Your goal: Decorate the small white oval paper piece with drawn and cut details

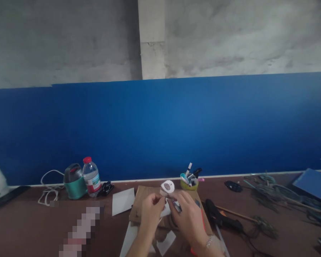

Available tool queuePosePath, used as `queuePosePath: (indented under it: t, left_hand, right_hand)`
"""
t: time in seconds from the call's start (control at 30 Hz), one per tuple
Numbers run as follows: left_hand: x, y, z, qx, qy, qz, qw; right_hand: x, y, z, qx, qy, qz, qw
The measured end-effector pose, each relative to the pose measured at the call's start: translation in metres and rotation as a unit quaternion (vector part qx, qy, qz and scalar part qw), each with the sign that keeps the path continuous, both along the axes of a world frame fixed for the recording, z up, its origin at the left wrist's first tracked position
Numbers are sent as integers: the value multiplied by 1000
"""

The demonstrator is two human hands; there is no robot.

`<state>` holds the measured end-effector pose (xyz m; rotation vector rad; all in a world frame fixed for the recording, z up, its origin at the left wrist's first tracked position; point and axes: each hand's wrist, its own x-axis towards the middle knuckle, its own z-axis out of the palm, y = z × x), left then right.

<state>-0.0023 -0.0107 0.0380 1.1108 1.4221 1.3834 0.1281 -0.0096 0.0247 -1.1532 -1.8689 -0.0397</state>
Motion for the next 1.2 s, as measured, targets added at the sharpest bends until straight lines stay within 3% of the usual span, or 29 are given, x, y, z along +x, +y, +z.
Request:
queuePosePath:
  t: [0.17, 0.43, 0.87, 1.03, 1.2]
  left_hand:
    - [0, 4, -11, 52, 49, -28, 997]
    - [-3, 2, -11, 73, 146, -40, 986]
    - [-4, 0, -9, 62, 171, -44, 982]
    - [-4, 1, -7, 53, 129, -59, 989]
    - [-7, 3, 4, -53, -50, -62, 995]
  right_hand:
    - [-1, 1, -3, 33, -40, -7, 999]
    - [-1, 0, -2, 17, -74, -14, 997]
    - [-1, 0, -2, 27, -67, -51, 996]
    - [3, 1, 1, 19, -63, -48, 997]
    - [6, 6, -3, 37, -69, -8, 997]
